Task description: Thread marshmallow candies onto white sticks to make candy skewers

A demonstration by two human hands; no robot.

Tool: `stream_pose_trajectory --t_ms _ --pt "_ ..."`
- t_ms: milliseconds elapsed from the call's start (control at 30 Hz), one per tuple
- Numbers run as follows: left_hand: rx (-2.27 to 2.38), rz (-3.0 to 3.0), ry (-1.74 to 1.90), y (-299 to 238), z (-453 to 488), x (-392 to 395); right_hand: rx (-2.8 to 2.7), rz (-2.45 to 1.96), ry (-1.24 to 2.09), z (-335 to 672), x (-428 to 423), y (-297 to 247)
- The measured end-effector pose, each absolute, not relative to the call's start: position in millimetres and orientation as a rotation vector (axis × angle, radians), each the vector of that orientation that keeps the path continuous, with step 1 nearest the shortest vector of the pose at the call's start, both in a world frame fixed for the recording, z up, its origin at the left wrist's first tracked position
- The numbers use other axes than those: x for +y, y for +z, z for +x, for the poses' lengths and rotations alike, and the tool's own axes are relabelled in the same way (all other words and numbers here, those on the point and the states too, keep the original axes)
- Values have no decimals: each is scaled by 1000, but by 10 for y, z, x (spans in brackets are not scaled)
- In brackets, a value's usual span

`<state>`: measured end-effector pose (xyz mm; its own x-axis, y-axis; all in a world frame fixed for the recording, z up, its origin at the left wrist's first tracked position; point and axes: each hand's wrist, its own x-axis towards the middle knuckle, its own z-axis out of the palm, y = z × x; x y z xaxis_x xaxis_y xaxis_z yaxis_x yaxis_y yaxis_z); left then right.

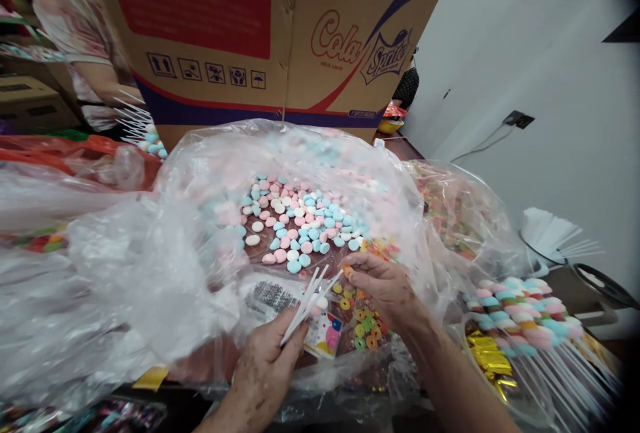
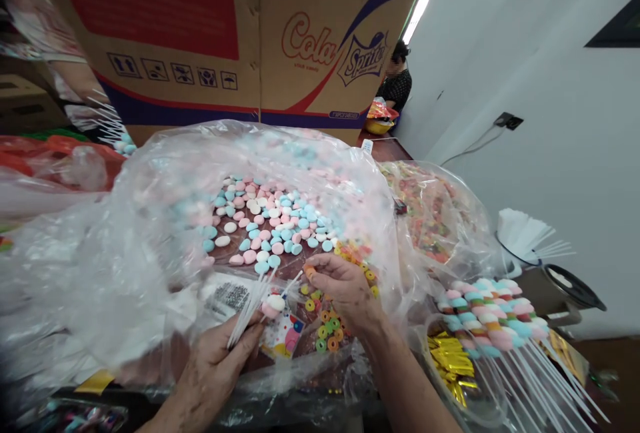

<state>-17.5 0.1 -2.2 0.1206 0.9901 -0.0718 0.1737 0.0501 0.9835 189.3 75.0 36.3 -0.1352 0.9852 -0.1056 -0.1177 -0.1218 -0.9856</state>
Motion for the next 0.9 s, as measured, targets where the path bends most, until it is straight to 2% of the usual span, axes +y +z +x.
stream_pose_trajectory --t_ms 133,267,433,567,900 --pt "1274 1331 1038 5 -168 -7 -1090 -1131 1511 1859 751 384" --pt "1307 1247 1078 20 -143 -26 -1216 -1202 1401 1909 804 372" --pt "1311 1236 1024 -72 -164 -20 -1847 -1433 815 2101 911 389" --pt "1293 1255 996 -138 -189 -18 -2023 -1422 509 2258 947 416" --pt "1310 1231 1023 -196 -188 -18 -2102 -1506 546 2445 770 391"
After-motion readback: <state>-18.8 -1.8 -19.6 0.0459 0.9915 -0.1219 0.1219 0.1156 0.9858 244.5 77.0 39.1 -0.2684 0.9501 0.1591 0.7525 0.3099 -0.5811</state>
